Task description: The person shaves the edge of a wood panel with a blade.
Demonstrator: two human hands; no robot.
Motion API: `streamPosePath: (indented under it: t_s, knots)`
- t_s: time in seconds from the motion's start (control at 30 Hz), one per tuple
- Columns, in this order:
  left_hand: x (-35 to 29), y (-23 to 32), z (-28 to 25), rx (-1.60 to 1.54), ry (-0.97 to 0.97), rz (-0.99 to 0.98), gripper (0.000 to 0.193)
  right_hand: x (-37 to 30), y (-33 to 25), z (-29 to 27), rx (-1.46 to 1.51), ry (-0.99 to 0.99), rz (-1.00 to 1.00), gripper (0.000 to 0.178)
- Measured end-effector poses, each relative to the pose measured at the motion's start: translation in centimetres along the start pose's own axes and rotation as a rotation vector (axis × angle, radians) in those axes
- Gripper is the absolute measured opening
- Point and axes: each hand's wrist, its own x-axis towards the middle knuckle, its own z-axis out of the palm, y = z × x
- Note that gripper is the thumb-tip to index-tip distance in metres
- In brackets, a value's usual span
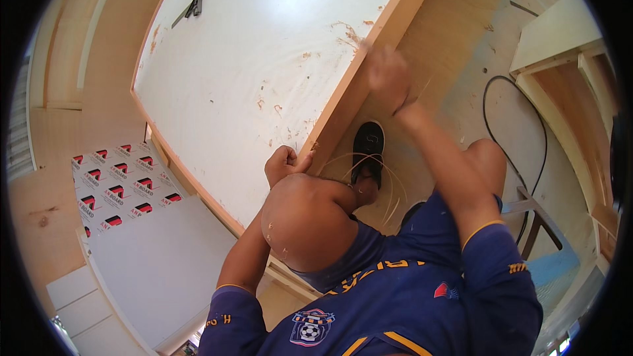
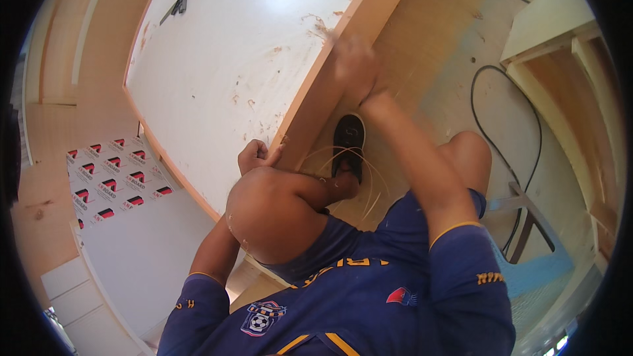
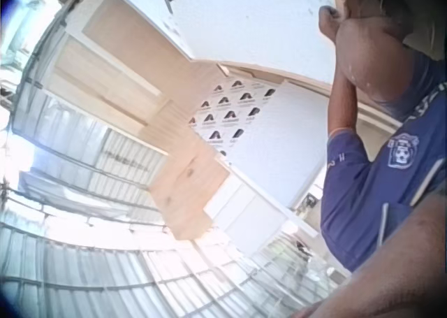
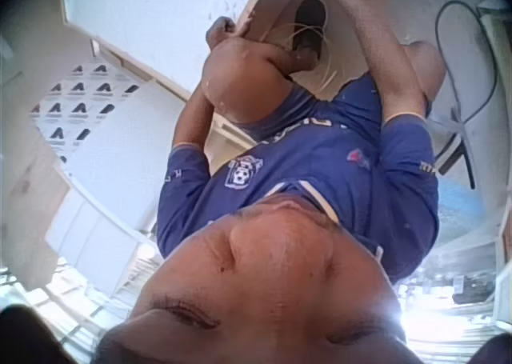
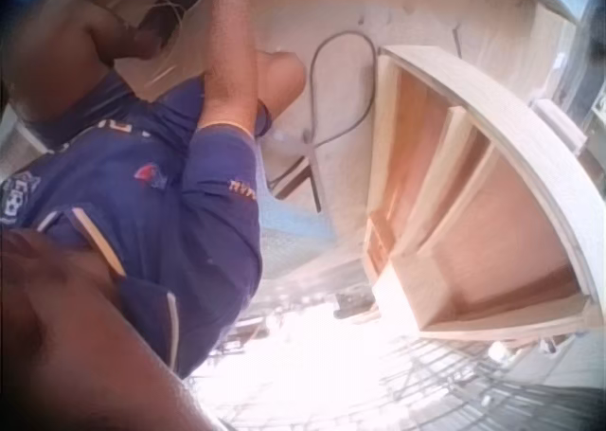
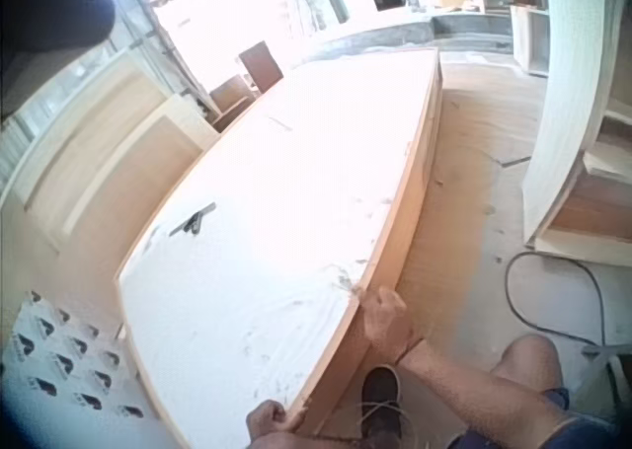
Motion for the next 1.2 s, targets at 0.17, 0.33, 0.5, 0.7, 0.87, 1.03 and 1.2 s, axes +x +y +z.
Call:
streamPosePath:
  t_s: [0.17, 0.33, 0.5, 0.7, 0.87, 1.03, 1.2]
  knots:
    - [-0.3, -0.7, 0.0, -0.02, -0.017, -0.037, 0.044, -8.7, -10.4, -0.8, 0.208, -0.387, -0.035, 0.043]
    - [-0.7, -0.6, -0.4, 0.036, 0.023, -0.01, 0.042, -3.3, -4.4, -0.6, 0.17, -0.194, -0.089, 0.04]
    - [-0.4, 0.3, 0.2, 0.011, 0.006, -0.013, 0.04, 3.2, 3.2, -0.8, -0.131, -0.088, -0.045, 0.041]
    - [-0.5, -0.8, 0.3, -0.016, 0.031, 0.035, 0.038, -7.8, -10.1, -0.8, 0.038, -0.452, -0.216, 0.046]
    - [-2.2, -1.7, -1.1, -0.009, 0.004, 0.072, 0.036, -5.3, -8.1, -1.6, 0.125, -0.492, -0.268, 0.037]
    - [-4.5, -1.9, -2.1, 0.06, 0.033, 0.175, 0.028, 2.8, 3.2, 0.4, 0.03, 0.036, 0.03, 0.04]
    - [-5.2, -2.5, -2.1, 0.045, 0.06, 0.191, 0.028, -7.5, -5.6, 2.3, 0.164, -0.068, -0.169, 0.046]
